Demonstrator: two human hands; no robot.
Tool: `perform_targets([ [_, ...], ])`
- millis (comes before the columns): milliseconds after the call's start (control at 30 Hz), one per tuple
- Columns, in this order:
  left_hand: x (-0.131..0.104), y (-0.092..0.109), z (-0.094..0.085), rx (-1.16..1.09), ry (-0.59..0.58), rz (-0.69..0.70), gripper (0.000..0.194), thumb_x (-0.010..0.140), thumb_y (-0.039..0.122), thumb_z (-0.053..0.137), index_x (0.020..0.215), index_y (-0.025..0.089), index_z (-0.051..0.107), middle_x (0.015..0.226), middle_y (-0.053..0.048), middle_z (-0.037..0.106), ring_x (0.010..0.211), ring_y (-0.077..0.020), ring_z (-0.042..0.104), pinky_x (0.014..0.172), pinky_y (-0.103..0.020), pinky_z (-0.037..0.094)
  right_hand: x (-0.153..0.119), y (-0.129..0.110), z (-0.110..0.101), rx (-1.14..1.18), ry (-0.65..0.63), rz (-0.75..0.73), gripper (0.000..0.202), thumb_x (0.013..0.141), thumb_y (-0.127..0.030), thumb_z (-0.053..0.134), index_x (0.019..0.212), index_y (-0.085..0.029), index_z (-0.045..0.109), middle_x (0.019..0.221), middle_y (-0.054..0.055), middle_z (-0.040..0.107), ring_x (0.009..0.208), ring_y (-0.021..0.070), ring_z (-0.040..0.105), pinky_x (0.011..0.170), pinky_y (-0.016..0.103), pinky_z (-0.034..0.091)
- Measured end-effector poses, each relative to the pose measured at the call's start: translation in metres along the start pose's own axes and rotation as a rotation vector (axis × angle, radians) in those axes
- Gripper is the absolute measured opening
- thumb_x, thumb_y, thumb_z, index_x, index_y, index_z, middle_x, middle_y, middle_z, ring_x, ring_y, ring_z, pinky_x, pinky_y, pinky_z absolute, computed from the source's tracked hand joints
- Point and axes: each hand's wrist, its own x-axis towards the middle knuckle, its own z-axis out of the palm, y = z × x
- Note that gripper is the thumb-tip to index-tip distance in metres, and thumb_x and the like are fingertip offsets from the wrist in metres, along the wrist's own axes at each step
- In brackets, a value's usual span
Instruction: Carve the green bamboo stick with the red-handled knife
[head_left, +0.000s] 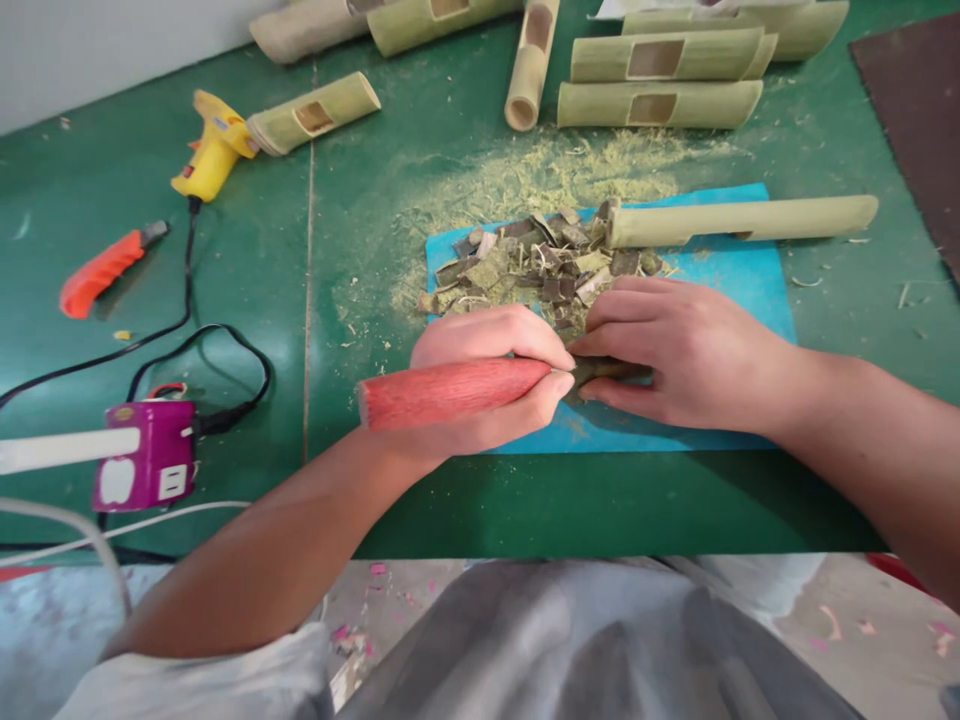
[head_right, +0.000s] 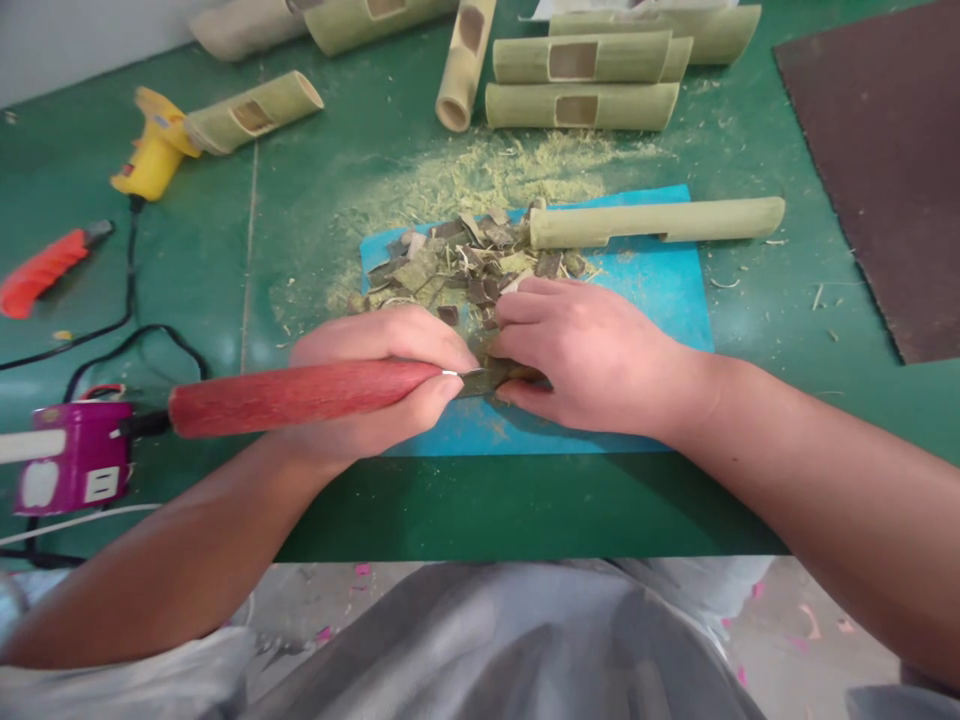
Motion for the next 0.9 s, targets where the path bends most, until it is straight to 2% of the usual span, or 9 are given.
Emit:
perform_targets([
  [167, 0.000, -0.004, 0.001, -0.010, 0.055, 0.018, 0.013, 0.082, 0.015, 0.063, 0.074, 0.025, 0.065, 0.075, 0.001, 0.074, 0.068, -0.0163, 0.070, 0.065, -0.033, 0.057, 0.000, 0.001, 0.000, -0.005, -0.005, 0.003, 0.024, 0.095, -0.034, 0.060, 0.092, -0.016, 0.076, 0.093, 0.011, 0.068, 0.086, 0.0244, 0.059, 0.073, 0.038, 0.046],
  [267, -0.001, -0.005, 0.000, -0.037, 0.055, 0.039, 0.014, 0.083, 0.017, 0.062, 0.071, 0.024, 0.062, 0.073, 0.000, 0.072, 0.066, -0.0156, 0.068, 0.063, -0.032, 0.056, 0.000, 0.001, 0.002, -0.015, 0.022, -0.015, 0.024, 0.095, -0.034, 0.061, 0.091, -0.016, 0.076, 0.091, 0.011, 0.067, 0.085, 0.0233, 0.058, 0.073, 0.037, 0.046],
  [433, -0.005, -0.009, 0.001, -0.015, 0.123, 0.014, 0.017, 0.084, 0.019, 0.060, 0.067, 0.023, 0.059, 0.070, 0.000, 0.070, 0.064, -0.0145, 0.066, 0.061, -0.031, 0.054, 0.000, 0.001, 0.002, -0.015, 0.021, -0.015, 0.023, 0.095, -0.034, 0.061, 0.092, -0.016, 0.075, 0.090, 0.010, 0.067, 0.084, 0.0227, 0.058, 0.073, 0.036, 0.046],
  [667, -0.008, -0.016, 0.005, -0.097, 0.194, -0.040, 0.020, 0.090, 0.026, 0.063, 0.071, 0.021, 0.067, 0.070, 0.000, 0.072, 0.067, -0.0146, 0.068, 0.064, -0.030, 0.056, 0.000, 0.000, 0.001, -0.002, 0.016, -0.017, 0.022, 0.095, -0.032, 0.062, 0.091, -0.015, 0.075, 0.089, 0.010, 0.066, 0.083, 0.0226, 0.057, 0.072, 0.037, 0.046],
  [900, -0.004, -0.010, -0.001, -0.109, 0.050, 0.038, 0.009, 0.087, 0.015, 0.068, 0.080, 0.020, 0.072, 0.081, 0.000, 0.077, 0.076, -0.0129, 0.073, 0.073, -0.025, 0.060, 0.000, -0.001, 0.000, -0.012, -0.007, 0.008, 0.025, 0.096, -0.034, 0.059, 0.091, -0.015, 0.075, 0.089, 0.010, 0.066, 0.083, 0.0232, 0.057, 0.073, 0.038, 0.047],
])
